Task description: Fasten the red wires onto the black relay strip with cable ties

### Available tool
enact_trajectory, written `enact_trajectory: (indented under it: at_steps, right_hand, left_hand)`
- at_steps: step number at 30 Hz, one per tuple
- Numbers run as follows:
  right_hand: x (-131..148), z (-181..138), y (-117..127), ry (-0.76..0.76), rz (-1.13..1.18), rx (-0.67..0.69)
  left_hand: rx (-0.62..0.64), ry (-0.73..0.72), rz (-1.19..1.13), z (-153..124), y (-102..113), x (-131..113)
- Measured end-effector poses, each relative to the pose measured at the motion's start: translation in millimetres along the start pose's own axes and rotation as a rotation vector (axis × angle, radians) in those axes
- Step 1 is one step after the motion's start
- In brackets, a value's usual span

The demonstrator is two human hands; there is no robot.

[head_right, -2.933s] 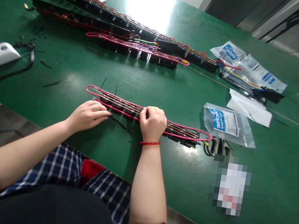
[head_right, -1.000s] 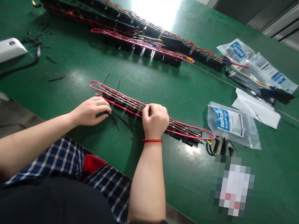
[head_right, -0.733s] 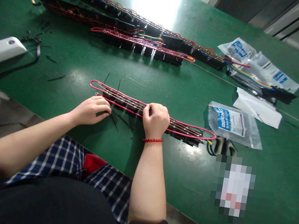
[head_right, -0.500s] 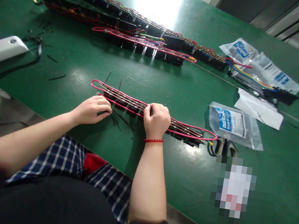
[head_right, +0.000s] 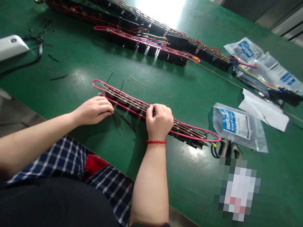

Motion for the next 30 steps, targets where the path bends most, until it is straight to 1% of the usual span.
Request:
enact_trajectory:
  at_steps: [8,10,13,14,16,18,19,21,24,27,30]
  right_hand:
    - [1.4,0.7,0.8,-0.014,0.031,0.008]
    - [1.0,0.5,0.9,-0.019,0.037,0.005]
    - [1.3,0.7,4.1,-0.021,0.067,-0.024]
    - [2.1,0.7,6.6,-0.018,0.084,-0.047]
    - [5.6,0.1,12.0,-0.001,0.140,-0.095]
    - [10.8,-1.8,14.2,0.008,0.259,-0.086]
    - [13.5,-3.3,12.7,-0.003,0.347,-0.046]
    - [19.3,-7.6,4.8,-0.061,0.551,0.090]
    - [30.3,-15.7,-11.4,-0.144,0.792,0.324]
    - [39.8,-20.9,-23.1,-0.154,0.892,0.483]
    - [44.8,-23.6,-30.0,-0.129,0.892,0.585]
  left_hand:
    - [-0.048,0.023,-0.051,-2.6,2.2,1.3]
    - [-0.106,0.101,-0.089,-3.7,4.6,-0.2]
    - [-0.271,0.305,-0.205,-4.4,6.8,-6.3]
    - [-0.302,0.347,-0.253,-3.4,4.9,-10.9]
    - [-0.308,0.362,-0.333,1.6,-1.9,-22.5]
    - [-0.333,0.382,-0.376,6.4,-7.1,-29.3]
    - [-0.349,0.398,-0.397,8.1,-8.8,-30.1]
    - [-0.387,0.434,-0.428,9.4,-10.1,-27.9]
    - [-0.376,0.434,-0.432,9.7,-10.6,-24.6]
    - [-0.329,0.382,-0.409,10.5,-11.5,-27.0]
    - [-0.307,0.331,-0.385,11.4,-12.6,-31.7]
Point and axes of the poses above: each hand's wrist, its own z-axis towards the middle knuckle, its own y-axis out of the back of the hand, x = y × z, the point moved 5 cm from there along z, towards the middle knuckle, and after that the axes turned 2 degrees about -x, right-handed, at the moved point
